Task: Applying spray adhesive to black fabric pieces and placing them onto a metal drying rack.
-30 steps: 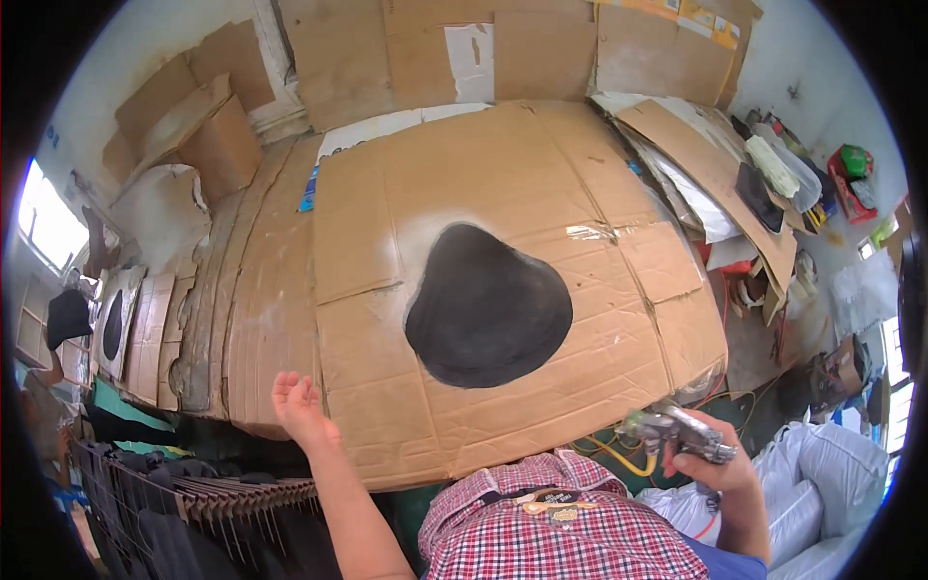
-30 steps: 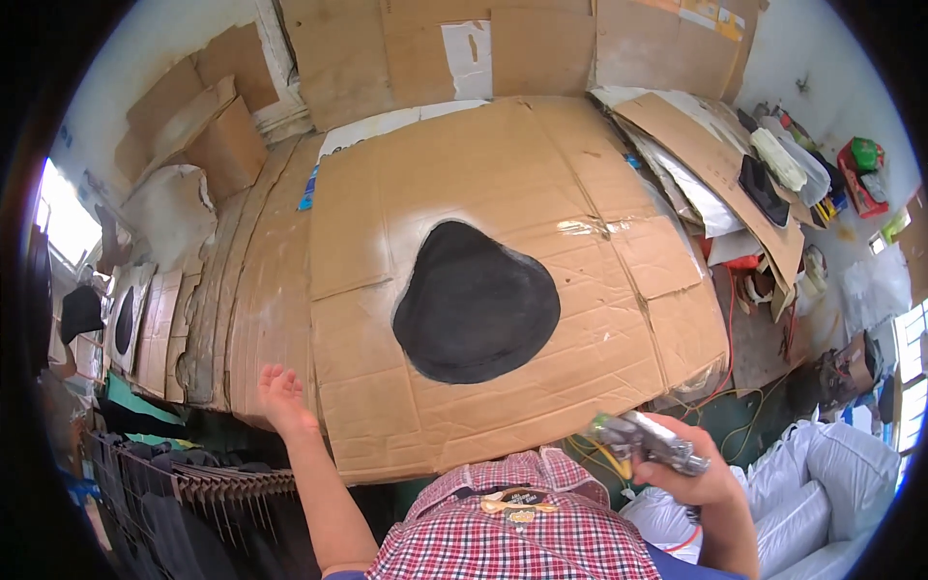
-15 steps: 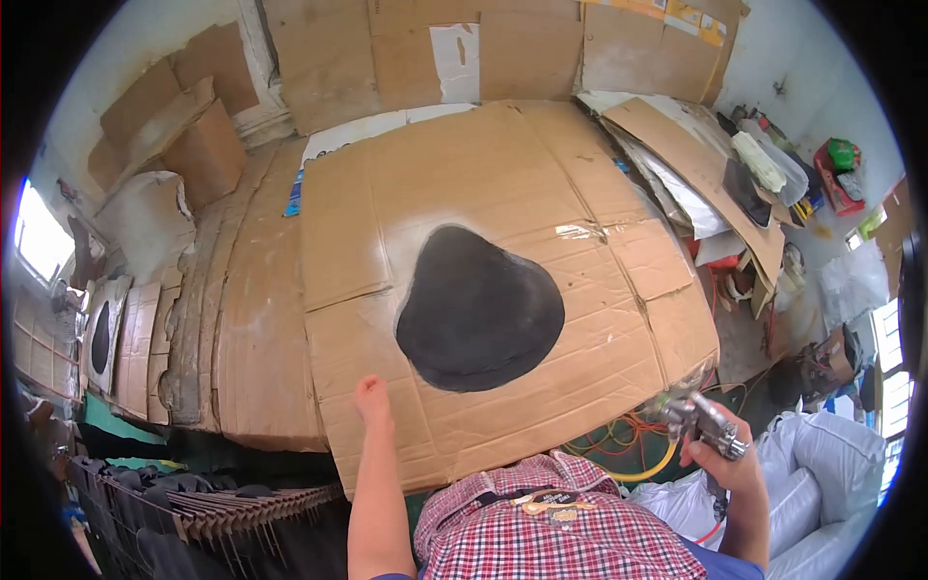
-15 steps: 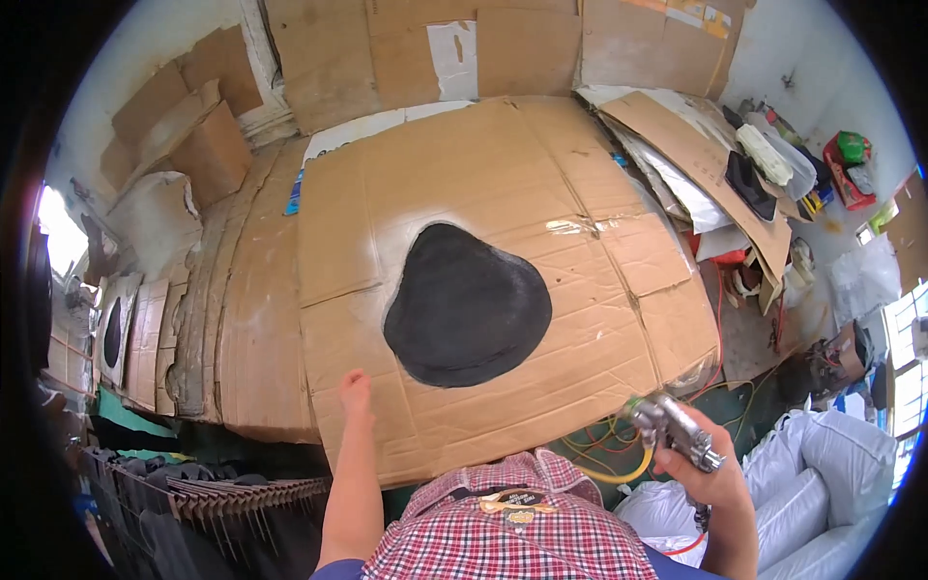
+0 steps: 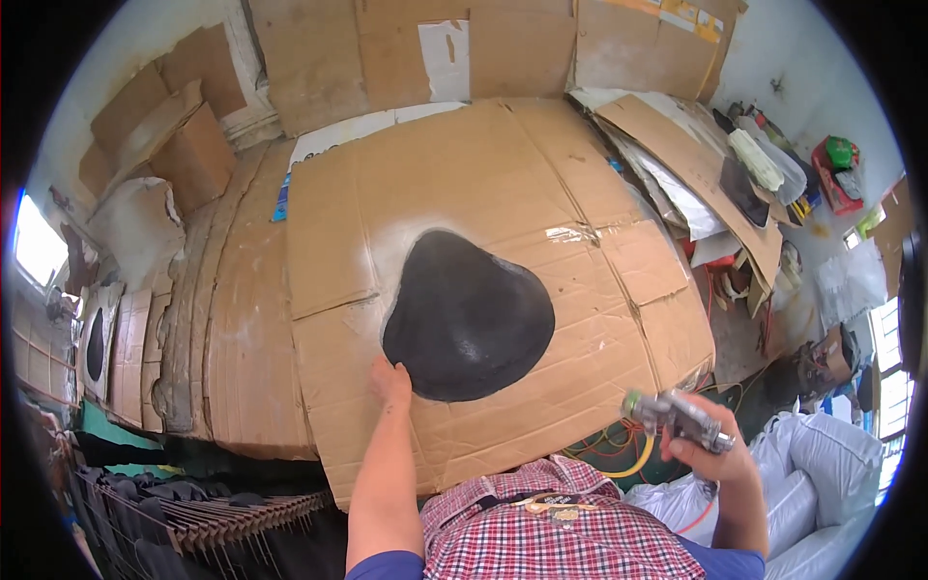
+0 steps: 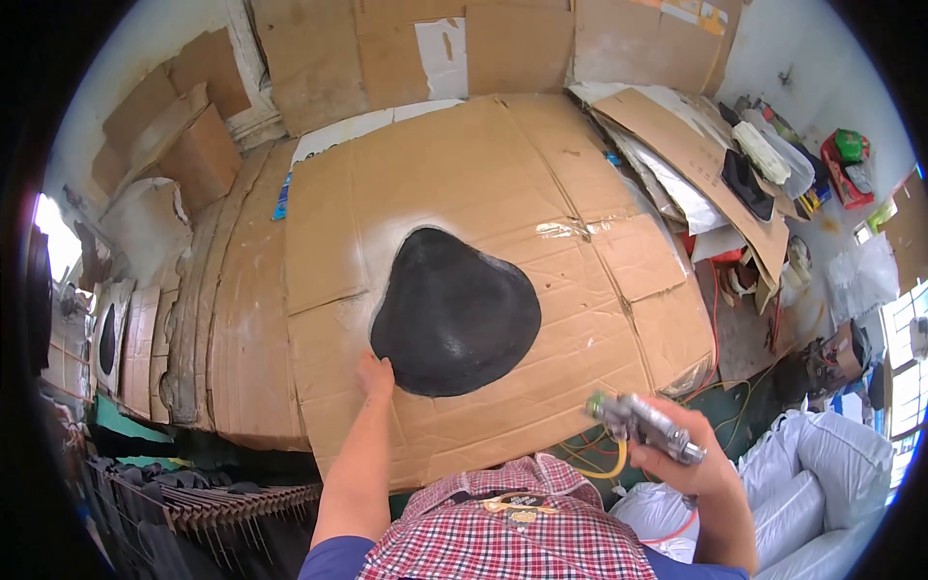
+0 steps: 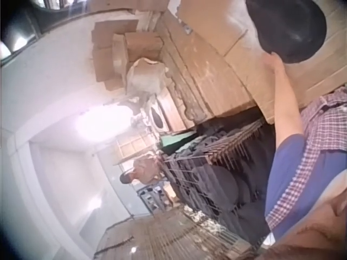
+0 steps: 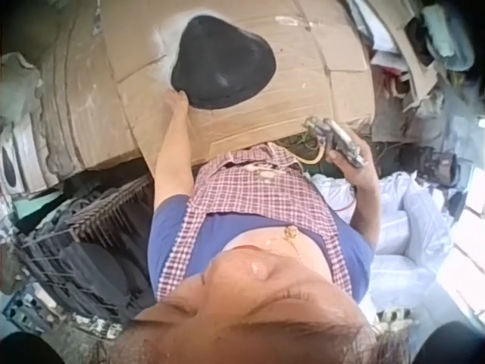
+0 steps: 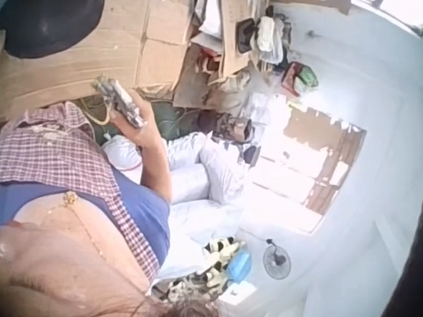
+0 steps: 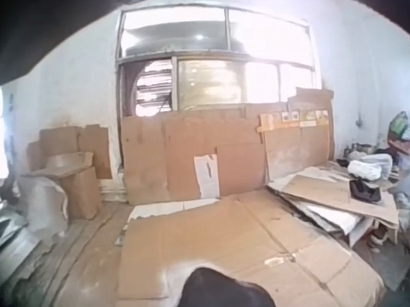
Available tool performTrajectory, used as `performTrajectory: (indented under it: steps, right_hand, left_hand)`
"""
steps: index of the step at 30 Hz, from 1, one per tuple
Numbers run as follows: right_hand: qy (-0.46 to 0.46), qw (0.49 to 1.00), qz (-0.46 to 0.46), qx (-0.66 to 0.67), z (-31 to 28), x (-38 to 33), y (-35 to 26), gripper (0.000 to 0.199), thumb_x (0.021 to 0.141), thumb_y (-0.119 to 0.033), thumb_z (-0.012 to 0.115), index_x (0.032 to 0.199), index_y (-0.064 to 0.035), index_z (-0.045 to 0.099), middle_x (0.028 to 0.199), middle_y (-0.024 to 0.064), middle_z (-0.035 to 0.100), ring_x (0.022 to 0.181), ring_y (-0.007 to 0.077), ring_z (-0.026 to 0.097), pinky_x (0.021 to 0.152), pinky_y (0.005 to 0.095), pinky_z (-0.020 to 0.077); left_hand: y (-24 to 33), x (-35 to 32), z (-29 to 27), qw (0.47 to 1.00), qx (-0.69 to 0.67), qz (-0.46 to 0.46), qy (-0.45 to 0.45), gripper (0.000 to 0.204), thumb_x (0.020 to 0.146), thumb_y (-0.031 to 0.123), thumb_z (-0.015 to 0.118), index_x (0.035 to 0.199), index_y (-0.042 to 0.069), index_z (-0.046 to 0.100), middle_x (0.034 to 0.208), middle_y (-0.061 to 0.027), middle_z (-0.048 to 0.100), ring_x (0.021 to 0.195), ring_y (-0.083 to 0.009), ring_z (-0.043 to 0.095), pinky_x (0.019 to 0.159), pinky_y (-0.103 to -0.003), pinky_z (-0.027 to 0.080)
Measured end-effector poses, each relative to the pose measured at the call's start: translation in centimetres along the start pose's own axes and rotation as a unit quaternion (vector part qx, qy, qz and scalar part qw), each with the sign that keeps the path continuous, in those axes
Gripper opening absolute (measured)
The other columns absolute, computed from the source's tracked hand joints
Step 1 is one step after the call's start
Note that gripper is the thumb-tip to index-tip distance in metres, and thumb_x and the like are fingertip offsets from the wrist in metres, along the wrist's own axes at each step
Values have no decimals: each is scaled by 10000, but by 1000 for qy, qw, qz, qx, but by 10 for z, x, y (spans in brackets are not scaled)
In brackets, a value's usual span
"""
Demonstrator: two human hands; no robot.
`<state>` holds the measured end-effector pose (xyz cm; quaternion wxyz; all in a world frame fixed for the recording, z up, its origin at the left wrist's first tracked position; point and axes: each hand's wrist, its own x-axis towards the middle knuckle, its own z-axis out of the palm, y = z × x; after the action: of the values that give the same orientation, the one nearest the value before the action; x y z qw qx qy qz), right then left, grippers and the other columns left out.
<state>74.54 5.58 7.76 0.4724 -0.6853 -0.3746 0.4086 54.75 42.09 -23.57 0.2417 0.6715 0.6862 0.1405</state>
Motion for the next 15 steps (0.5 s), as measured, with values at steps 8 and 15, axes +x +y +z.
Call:
performTrajectory:
  steps: [8,15]
  right_hand:
    - [61,996,-57,39,-16,4,22,535,808,-77,661,1283,22,437,793,67,604,680,106,578,624,241,488]
    - [100,992,-43,63,-29,-10,25,547,753,-16,664,1259,33,460,773,85,607,665,126,586,584,248,474]
  left_hand:
    - [-4,0,10,999,38,21,-6,122,790,145,623,875,60,606,934,-135,623,891,-319,609,759,-416,486]
    - [3,11,15,1000,7,6,16,116,791,146,551,796,58,628,864,-158,641,817,-333,621,702,-434,494]
